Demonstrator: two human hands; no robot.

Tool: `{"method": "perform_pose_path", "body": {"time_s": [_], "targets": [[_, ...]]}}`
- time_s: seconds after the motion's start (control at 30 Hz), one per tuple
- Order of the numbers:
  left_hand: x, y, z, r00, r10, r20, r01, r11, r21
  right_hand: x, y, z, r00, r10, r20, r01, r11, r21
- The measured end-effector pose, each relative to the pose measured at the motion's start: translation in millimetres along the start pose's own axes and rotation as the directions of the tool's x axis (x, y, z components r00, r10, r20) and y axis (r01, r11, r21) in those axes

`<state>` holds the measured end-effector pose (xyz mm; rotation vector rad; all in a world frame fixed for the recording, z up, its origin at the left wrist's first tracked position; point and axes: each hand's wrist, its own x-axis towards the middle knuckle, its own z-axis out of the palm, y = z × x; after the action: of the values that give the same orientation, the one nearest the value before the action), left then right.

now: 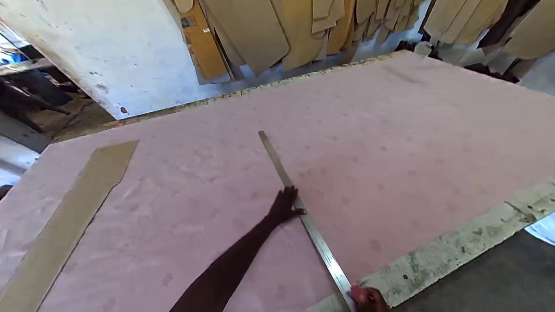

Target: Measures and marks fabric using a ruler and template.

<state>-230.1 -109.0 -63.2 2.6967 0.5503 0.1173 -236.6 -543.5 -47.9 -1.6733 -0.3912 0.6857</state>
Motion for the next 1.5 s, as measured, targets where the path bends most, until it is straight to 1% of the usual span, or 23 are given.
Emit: {"method": "perform_pose_path", "body": {"time_s": [0.03, 0.07, 0.13, 0.17, 0.27, 0.33, 0.4, 0.47, 0.57, 0.7, 0.8, 0.9, 1.23, 1.5], "targets": [[6, -17, -5, 0.999, -0.039, 0.021, 0.039, 0.999, 0.004, 10, -8, 9, 0.999, 0.001, 0.046, -0.001, 1.000, -0.001], [12, -32, -8, 0.998, -0.047, 0.029, 0.046, 0.999, 0.023, 17, -16, 15, 0.996, 0.013, 0.092, -0.013, 1.000, -0.010], [22, -51, -7, 0.999, -0.014, 0.030, 0.012, 0.999, 0.048, 20, -18, 18, 0.986, 0.044, 0.158, -0.036, 0.998, -0.051], [27, -55, -6, 1.000, 0.002, 0.029, -0.003, 0.999, 0.050, 17, -15, 16, 0.985, 0.047, 0.166, -0.033, 0.996, -0.086], [48, -70, -7, 0.998, 0.057, -0.025, -0.056, 0.998, 0.027, -11, -6, 9, 0.995, 0.043, 0.090, -0.028, 0.986, -0.164], [57, -75, -9, 0.998, 0.052, -0.029, -0.051, 0.998, 0.021, -35, -2, 9, 0.999, 0.049, 0.014, -0.046, 0.988, -0.149], [64, -77, -10, 0.999, 0.040, -0.001, -0.040, 0.998, 0.047, -50, -2, 10, 0.999, 0.047, -0.022, -0.049, 0.992, -0.119], [69, -77, -13, 0.999, 0.035, 0.018, -0.036, 0.998, 0.057, -56, -2, 9, 1.000, 0.013, -0.018, -0.015, 0.989, -0.146], [76, -80, -16, 1.000, 0.028, 0.015, -0.028, 0.998, 0.059, -55, 2, 7, 0.997, -0.078, 0.006, 0.076, 0.956, -0.285], [82, -84, -13, 1.000, 0.023, 0.009, -0.024, 0.998, 0.055, -54, 12, 5, 0.976, -0.182, 0.117, 0.216, 0.834, -0.508], [86, -86, -12, 1.000, 0.006, 0.003, -0.006, 0.998, 0.062, -52, 19, 6, 0.964, -0.180, 0.195, 0.261, 0.779, -0.570], [87, -85, -12, 1.000, 0.009, -0.010, -0.008, 0.998, 0.062, -51, 21, 6, 0.960, -0.174, 0.218, 0.270, 0.772, -0.576], [85, -82, -12, 1.000, -0.002, -0.024, 0.003, 0.998, 0.057, -51, 21, 8, 0.966, -0.160, 0.205, 0.250, 0.790, -0.560], [87, -83, -10, 0.999, -0.022, -0.028, 0.024, 0.997, 0.074, -50, 19, 8, 0.966, -0.137, 0.217, 0.241, 0.779, -0.579]]}}
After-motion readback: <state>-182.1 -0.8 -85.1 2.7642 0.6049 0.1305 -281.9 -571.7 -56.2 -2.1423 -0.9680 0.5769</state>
